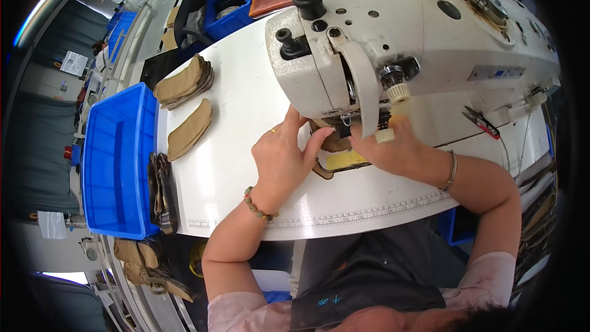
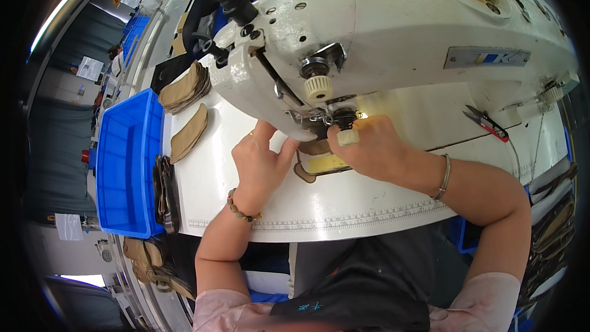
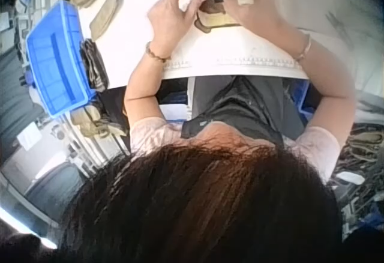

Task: Sew lining and components on shoe uppers using an industrial sewing machine.

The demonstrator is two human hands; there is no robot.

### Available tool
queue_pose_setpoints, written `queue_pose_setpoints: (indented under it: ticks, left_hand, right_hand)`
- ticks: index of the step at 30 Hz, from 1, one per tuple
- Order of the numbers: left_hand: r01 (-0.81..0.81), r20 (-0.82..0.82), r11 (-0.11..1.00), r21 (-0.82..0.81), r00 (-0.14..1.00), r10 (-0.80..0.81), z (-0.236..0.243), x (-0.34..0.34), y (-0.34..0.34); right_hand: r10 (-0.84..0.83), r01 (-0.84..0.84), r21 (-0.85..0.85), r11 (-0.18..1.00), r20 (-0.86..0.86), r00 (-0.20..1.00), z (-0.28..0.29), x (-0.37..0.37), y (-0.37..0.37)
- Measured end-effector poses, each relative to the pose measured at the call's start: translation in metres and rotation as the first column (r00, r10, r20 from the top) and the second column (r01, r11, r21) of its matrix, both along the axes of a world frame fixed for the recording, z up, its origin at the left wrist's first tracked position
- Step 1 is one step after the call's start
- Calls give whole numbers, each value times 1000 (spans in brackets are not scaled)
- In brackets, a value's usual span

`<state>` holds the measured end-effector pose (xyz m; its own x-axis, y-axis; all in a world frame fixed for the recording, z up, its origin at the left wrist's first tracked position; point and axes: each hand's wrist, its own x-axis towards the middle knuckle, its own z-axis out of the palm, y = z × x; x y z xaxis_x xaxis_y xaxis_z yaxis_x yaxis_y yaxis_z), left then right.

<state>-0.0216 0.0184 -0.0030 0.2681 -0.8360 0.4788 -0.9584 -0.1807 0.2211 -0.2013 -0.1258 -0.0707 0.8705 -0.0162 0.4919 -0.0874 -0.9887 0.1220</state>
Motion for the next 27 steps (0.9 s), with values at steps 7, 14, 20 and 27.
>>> queue_pose_setpoints:
  ticks: [7, 14, 20, 27]
  left_hand:
    - [337, -43, 929, -154, 937, -347, -2, 3, -6]
    - [198, 63, 980, 23, 978, -199, 2, -23, 4]
    - [203, 23, 973, 106, 978, -207, 6, -24, 3]
    - [384, -164, 923, 36, 913, -374, -9, -9, -6]
  right_hand:
    - [52, -53, 28, 998, 58, 997, 12, 0, 3]
    - [31, -36, 110, 993, 54, 998, 23, 1, 12]
    - [4, -2, 138, 990, -14, 1000, 32, -2, 15]
    - [53, -63, 91, 994, 108, 993, 30, -1, 12]
